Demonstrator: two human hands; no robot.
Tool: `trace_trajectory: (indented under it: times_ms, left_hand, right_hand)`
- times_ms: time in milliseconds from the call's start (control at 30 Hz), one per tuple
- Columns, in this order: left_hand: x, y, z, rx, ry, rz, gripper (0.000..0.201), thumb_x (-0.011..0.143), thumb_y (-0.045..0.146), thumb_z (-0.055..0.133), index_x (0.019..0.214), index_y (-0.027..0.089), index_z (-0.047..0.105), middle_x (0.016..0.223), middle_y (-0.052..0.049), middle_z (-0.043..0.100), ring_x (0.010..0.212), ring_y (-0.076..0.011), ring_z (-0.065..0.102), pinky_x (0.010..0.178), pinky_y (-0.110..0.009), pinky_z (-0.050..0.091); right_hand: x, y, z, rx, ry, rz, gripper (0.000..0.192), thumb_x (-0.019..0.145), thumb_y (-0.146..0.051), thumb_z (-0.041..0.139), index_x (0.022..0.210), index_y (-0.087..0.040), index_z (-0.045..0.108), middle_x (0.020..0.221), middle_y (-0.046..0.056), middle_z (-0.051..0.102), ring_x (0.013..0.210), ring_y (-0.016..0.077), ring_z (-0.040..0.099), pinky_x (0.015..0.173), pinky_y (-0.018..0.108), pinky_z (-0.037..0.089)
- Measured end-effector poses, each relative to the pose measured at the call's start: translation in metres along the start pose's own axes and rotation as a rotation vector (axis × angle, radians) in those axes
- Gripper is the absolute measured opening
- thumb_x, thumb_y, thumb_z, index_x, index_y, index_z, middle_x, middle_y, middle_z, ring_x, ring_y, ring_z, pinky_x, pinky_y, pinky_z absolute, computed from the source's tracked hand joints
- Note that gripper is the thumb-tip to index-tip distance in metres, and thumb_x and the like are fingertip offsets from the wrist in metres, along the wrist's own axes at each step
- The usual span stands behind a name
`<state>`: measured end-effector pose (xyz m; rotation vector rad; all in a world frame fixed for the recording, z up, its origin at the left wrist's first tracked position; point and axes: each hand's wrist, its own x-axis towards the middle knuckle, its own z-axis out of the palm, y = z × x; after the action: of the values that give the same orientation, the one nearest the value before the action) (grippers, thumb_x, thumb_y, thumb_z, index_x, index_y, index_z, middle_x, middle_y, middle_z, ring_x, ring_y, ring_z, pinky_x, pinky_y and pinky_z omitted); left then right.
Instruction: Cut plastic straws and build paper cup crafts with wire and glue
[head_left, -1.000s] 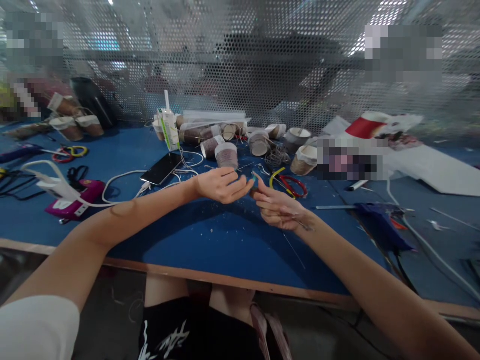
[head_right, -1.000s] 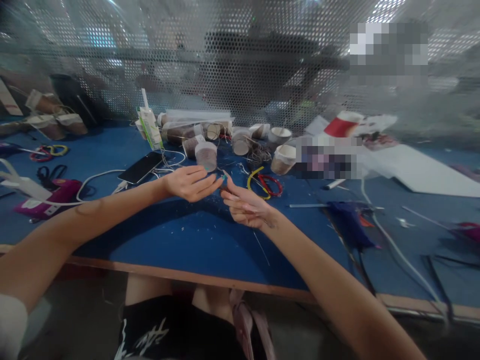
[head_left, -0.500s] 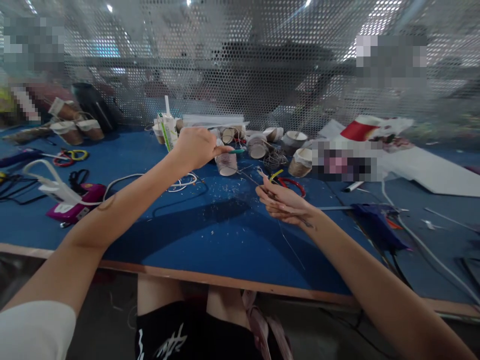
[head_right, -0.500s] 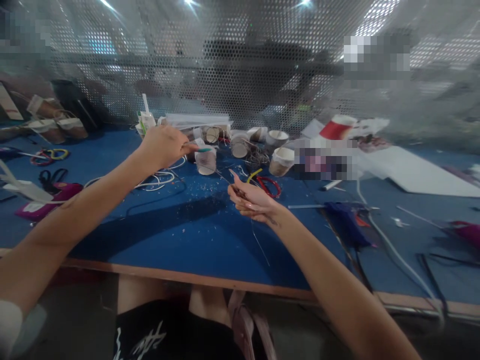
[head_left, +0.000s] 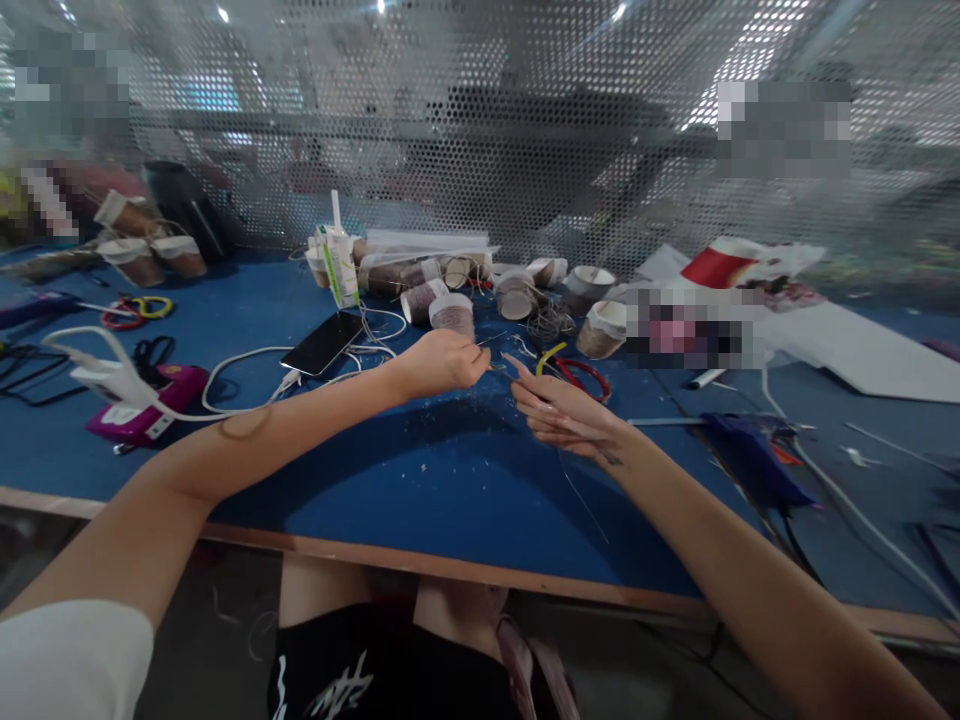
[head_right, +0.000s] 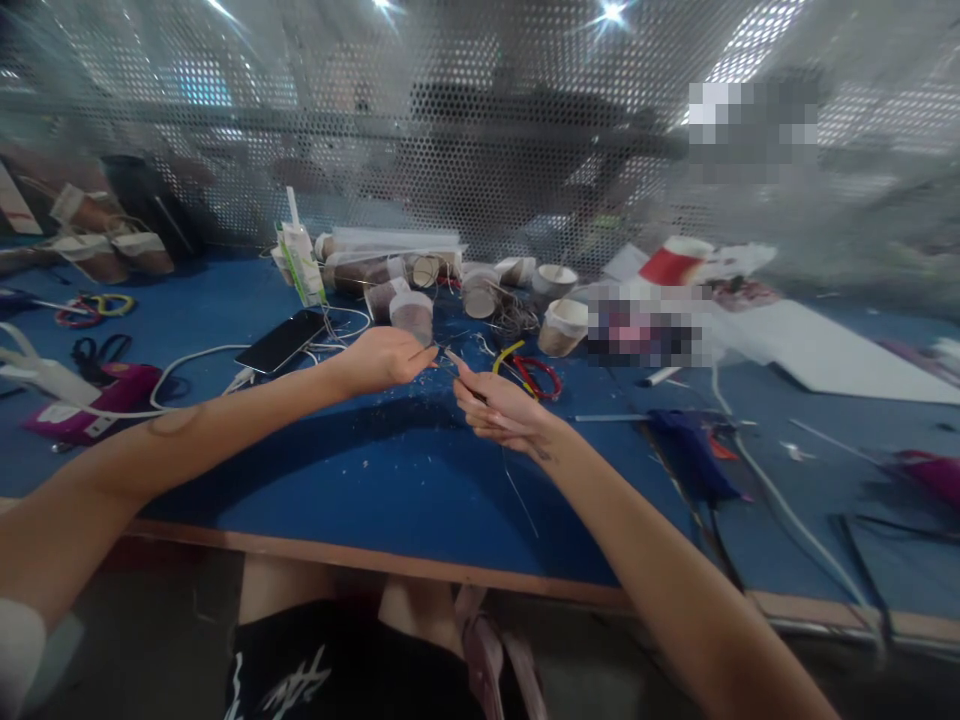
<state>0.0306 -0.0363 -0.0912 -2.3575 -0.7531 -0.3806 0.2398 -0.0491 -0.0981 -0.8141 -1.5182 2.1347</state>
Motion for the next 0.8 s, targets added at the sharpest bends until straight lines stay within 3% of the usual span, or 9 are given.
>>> trace_trajectory:
  times_ms: [200,400,600,700,800]
  left_hand:
    - [-0.001,0.012,0.003,0.033,0.066,-0.03,0.032,0.093,0.014,0.04,0.076,0.009,0.066,0.051,-0.006,0.062,0.051,-0.0146,0.061,0.044,-0.023,0.039]
    - [0.002,0.024,-0.007,-0.068,-0.062,-0.226,0.029,0.093,0.022,0.044,0.079,0.009,0.067,0.057,-0.008,0.066,0.057,-0.0181,0.065,0.047,-0.025,0.044]
    - [0.002,0.029,-0.011,-0.208,-0.141,-0.373,0.027,0.094,0.022,0.041,0.094,0.012,0.066,0.08,-0.009,0.073,0.07,-0.02,0.069,0.054,-0.028,0.049]
    - [0.0,0.029,-0.008,-0.201,-0.099,-0.375,0.029,0.095,0.024,0.039,0.094,0.012,0.066,0.077,-0.009,0.072,0.068,-0.0187,0.068,0.052,-0.027,0.047]
    - [-0.001,0.028,-0.005,-0.129,-0.014,-0.28,0.033,0.095,0.025,0.037,0.089,0.011,0.066,0.063,-0.007,0.068,0.06,-0.017,0.065,0.048,-0.024,0.043]
  right_hand:
    - [0.002,0.001,-0.004,0.041,-0.028,-0.051,0.042,0.095,-0.044,0.04,0.061,-0.019,0.039,0.033,-0.011,0.026,0.025,0.0023,0.011,0.024,0.009,0.02]
    - [0.002,0.001,-0.005,0.081,-0.076,-0.086,0.041,0.096,-0.04,0.038,0.061,-0.018,0.04,0.034,-0.011,0.03,0.025,0.0017,0.012,0.025,0.008,0.021]
    - [0.001,0.001,-0.002,0.096,-0.063,-0.14,0.039,0.097,-0.036,0.038,0.062,-0.018,0.042,0.035,-0.011,0.03,0.026,0.0023,0.014,0.026,0.008,0.023]
    - [0.001,0.0,0.0,0.118,-0.056,-0.141,0.038,0.096,-0.034,0.04,0.062,-0.017,0.044,0.035,-0.01,0.031,0.027,0.0028,0.015,0.026,0.008,0.023]
    - [0.0,-0.002,0.003,0.129,-0.046,-0.132,0.038,0.095,-0.034,0.042,0.061,-0.017,0.047,0.036,-0.009,0.034,0.029,0.0031,0.018,0.028,0.008,0.024]
